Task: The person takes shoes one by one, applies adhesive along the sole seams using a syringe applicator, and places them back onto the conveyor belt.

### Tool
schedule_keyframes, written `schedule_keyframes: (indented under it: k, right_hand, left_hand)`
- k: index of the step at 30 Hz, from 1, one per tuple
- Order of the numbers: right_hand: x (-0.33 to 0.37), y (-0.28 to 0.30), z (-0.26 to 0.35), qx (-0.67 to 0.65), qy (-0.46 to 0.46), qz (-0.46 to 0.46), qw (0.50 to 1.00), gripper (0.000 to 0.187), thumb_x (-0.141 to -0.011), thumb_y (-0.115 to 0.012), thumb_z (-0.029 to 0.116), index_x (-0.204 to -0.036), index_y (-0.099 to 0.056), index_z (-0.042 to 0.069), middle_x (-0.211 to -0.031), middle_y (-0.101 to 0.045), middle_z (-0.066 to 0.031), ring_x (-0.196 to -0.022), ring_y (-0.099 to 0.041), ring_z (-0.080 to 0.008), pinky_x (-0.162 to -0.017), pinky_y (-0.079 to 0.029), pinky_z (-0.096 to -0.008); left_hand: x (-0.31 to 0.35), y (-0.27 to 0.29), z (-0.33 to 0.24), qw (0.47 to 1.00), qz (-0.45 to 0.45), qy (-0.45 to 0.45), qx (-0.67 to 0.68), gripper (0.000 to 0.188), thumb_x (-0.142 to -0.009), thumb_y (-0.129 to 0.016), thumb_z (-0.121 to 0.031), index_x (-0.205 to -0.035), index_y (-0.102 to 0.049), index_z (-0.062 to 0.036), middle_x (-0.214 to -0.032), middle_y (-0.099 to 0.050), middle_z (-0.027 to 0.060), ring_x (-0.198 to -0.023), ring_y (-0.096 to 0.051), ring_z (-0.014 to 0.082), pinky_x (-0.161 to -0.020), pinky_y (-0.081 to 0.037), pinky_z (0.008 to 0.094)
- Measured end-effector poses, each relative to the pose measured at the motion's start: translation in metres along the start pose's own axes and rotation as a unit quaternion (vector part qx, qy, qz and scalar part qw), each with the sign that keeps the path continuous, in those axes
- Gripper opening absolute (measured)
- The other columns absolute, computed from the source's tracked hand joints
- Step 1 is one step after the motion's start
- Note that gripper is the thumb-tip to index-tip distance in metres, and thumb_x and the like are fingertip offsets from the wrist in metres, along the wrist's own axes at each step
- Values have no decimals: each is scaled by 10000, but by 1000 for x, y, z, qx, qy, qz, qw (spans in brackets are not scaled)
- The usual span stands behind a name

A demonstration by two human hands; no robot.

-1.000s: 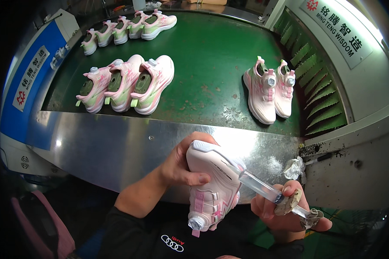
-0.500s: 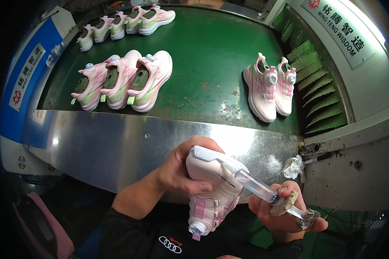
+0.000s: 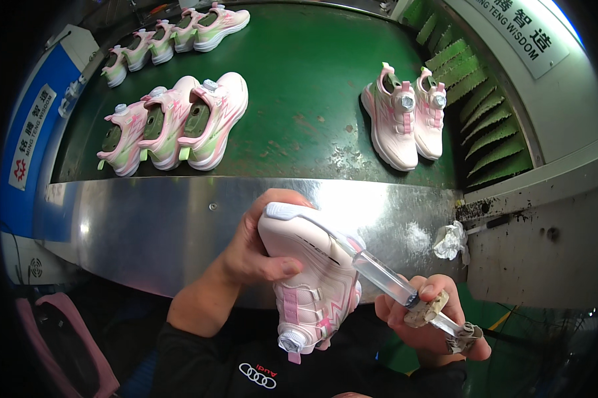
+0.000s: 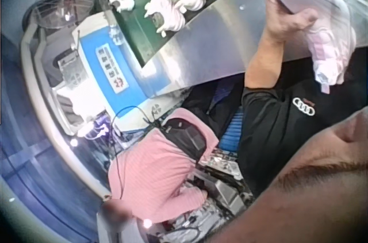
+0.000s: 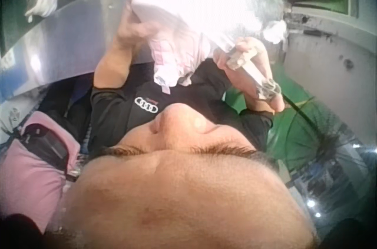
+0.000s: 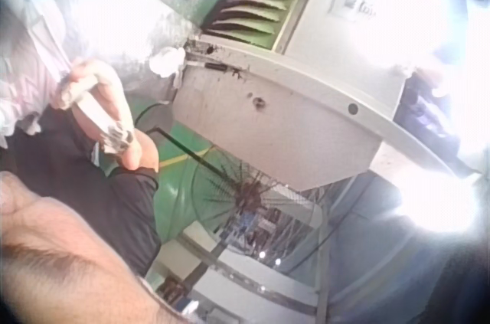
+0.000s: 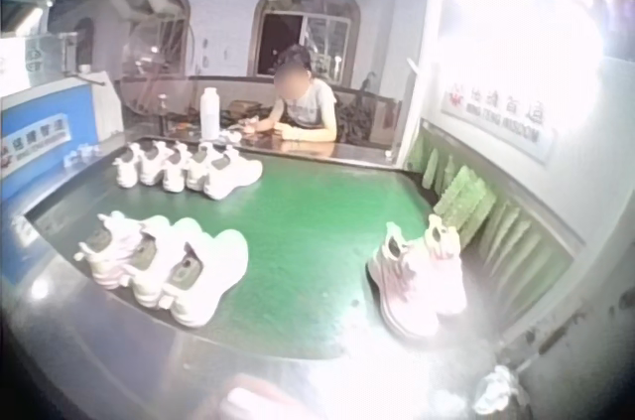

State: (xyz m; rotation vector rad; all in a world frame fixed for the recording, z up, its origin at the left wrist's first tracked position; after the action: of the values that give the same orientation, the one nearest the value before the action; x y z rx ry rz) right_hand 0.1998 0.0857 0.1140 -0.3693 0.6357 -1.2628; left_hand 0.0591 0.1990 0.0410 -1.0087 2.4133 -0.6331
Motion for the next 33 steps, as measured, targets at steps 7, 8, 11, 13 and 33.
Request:
schedule_keyframes:
  k: [7,8,11,13,33]
  right_hand:
    - [15,9,-4,-82,45,56,994,1073,-580,-756,661,-1273,-371,-62,-1098,-469,-190,-1046,-491,-276,-889,-429,-342]
    - [16,10,-5,-76,39,60,995,1070,-580,-760,653,-1274,-371,-62,-1106,-465,-188,-1056,-491,-278,-902,-426,-342]
    - [20,14,-8,-67,36,59,995,1067,-582,-762,645,-1276,-371,-64,-1116,-459,-188,-1063,-489,-276,-911,-423,-342]
    - [23,17,-10,-62,39,55,996,1066,-583,-762,644,-1276,-371,-65,-1118,-455,-188,-1060,-487,-272,-908,-422,-342]
    - [55,32,-31,14,22,38,999,1053,-612,-740,637,-1283,-365,-83,-1086,-443,-175,-1005,-480,-239,-850,-387,-304]
  left_hand:
    - [-2,14,3,999,-44,-1,-2,681,-595,-777,-112,-1198,-467,-55,-1042,-568,54,-963,-548,150,-844,-439,291]
    - [-1,20,6,999,-38,-6,-13,682,-595,-775,-124,-1197,-464,-50,-1043,-569,61,-966,-551,156,-848,-444,290]
    - [-2,23,12,998,-55,36,15,692,-596,-781,-147,-1200,-458,-46,-1043,-571,66,-969,-555,160,-852,-449,291]
    - [-2,24,11,998,-56,31,11,706,-602,-780,-164,-1211,-443,-45,-1054,-568,72,-975,-558,167,-854,-456,296]
    - [-2,40,24,984,-135,81,79,607,-705,-685,-256,-1210,-482,14,-1081,-602,172,-961,-622,270,-838,-520,388]
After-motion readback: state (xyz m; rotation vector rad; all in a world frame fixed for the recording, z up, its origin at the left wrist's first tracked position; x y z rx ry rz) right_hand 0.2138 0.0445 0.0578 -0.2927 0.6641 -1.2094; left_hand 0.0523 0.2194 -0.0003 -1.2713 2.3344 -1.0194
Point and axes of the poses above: each hand's wrist, its own x-axis away from the middle knuckle, its own y-axis out of the back of the hand, z = x × y, the point moved 9 cm from there along -x, towards the middle knuckle
